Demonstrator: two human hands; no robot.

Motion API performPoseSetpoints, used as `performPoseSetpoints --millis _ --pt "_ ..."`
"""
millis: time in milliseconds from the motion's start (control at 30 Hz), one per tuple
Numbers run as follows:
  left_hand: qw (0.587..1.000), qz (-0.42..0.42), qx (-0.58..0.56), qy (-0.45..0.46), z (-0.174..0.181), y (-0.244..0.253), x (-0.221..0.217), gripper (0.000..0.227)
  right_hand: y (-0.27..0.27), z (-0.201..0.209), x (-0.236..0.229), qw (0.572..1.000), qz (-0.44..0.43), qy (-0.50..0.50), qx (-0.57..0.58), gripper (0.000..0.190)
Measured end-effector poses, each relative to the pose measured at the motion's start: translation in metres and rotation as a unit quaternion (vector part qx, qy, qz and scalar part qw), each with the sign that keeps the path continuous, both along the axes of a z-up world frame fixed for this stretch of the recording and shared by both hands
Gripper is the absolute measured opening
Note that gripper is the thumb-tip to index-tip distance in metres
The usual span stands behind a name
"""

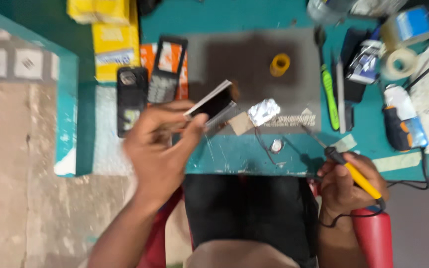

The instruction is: The person uses a soldering iron to work on the exposed circuit board of a disassembled mobile phone. They hold the phone steady with one hand while applying the soldering iron to specific points on the board with the other hand. The task involves precise manipulation of the tool on the electronic components.

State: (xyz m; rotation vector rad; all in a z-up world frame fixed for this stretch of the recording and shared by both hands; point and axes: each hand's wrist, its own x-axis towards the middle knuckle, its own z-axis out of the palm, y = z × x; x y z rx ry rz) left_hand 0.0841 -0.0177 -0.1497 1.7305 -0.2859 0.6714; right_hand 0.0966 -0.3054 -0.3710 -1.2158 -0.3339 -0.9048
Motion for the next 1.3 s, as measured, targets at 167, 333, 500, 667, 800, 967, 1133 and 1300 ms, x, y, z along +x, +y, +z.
performPoseSetpoints --millis 167,333,500,667,800,967,1133,1300 --pt "0.97 -0.079 -0.161 0.166 -0.084 0.016 0.04 0.03 0.007 -0.014 0.01 0.999 0.019 0.011 0.038 0.033" --pt "0.978 -0.099 -0.1 0.152 -0.113 0.023 0.056 0.024 0.016 -0.007 0.019 0.998 -0.029 0.034 -0.037 0.033" --pt "0.98 -0.046 0.079 0.175 -0.121 0.033 0.065 0.034 0.015 -0.01 0.035 0.989 -0.011 0.035 -0.14 0.036" --pt "0.976 -0.068 0.119 0.167 -0.13 0.044 0.078 0.04 0.021 -0.019 0.043 0.979 -0.049 0.04 -0.194 0.043" --pt "0.981 -0.03 0.145 0.124 -0.137 0.043 0.08 0.041 0.025 -0.028 0.045 0.976 -0.084 0.059 -0.192 0.048" --pt "0.982 -0.051 0.13 0.125 -0.139 0.046 0.083 0.044 0.026 -0.035 0.049 0.971 -0.126 0.049 -0.198 0.049" --pt "0.981 -0.085 0.071 0.158 -0.133 0.054 0.088 0.045 0.03 -0.038 0.05 0.978 -0.116 0.04 -0.17 0.05" --pt "0.98 -0.085 0.036 0.179 -0.13 0.056 0.088 0.043 0.033 -0.047 0.046 0.986 -0.133 0.039 -0.095 0.049"
